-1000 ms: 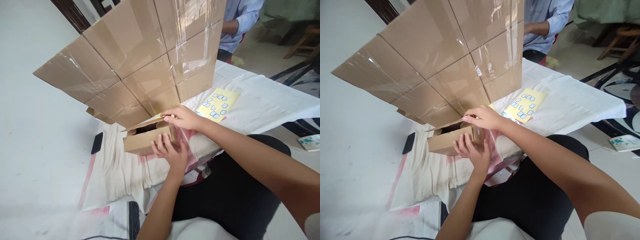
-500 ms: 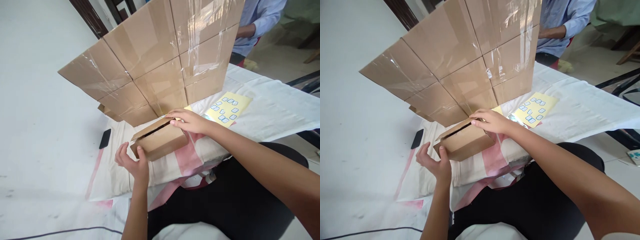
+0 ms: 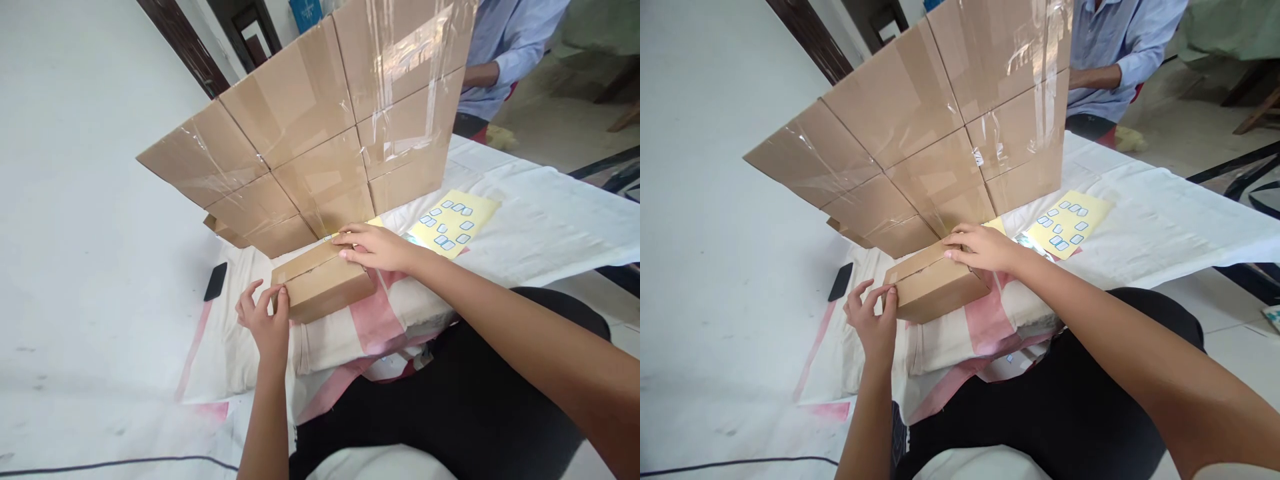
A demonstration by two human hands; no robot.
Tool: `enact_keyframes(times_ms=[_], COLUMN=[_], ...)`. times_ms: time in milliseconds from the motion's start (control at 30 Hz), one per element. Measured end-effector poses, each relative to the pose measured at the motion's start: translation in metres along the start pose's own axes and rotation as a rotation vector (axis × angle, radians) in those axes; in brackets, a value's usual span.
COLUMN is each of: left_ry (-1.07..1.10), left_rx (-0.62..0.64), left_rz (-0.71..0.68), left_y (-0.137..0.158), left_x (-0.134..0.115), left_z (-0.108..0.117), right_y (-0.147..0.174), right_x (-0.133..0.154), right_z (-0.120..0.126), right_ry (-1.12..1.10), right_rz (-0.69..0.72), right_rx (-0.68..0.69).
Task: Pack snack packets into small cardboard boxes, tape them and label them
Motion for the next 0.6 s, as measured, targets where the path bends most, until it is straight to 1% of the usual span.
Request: enact_keyframes(times_ms=[67, 133, 300, 400, 500, 600], left_ry=[0.01, 0.023, 0.0, -0.006, 0.114, 0.267], left_rx=[-0.014, -0.002, 0.069, 0.127, 0.213, 0.277], left_rz=[-0.018, -0.057, -0.222, -0.292, -0.318, -0.272], left_y=[0.003, 0.005, 0.011, 0.015, 0.017, 0.018], left_x=[0.002, 0.004, 0.013, 0.021, 0.029, 0.034], left_z=[-0.001, -0.003, -0.006, -0.009, -0.016, -0.022], right_y=[0.0, -0.001, 0.0, 0.001, 0.004, 0.005], right_x=[0.0, -0.002, -0.001, 0.0, -0.003, -0.009], right_z=[-0.001, -0.002, -0.003, -0.003, -0.006, -0.011], right_ry=[0.002, 0.01, 0.023, -0.004, -0.014, -0.053], right_rz=[0.009, 0.003, -0.033, -0.04, -0.055, -0.027], right_rx=[0.003, 0.003, 0.018, 0.069, 0.151, 0.191])
Point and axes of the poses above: each hand's wrist, its own y-axis away from the middle knuckle, its own z-axis out of the back of the hand, x = y × z, the point moved 4 cm from there along -y, towards the middle knuckle, and after that the axes turned 10 degrees about -y, right-handed, at the moved point
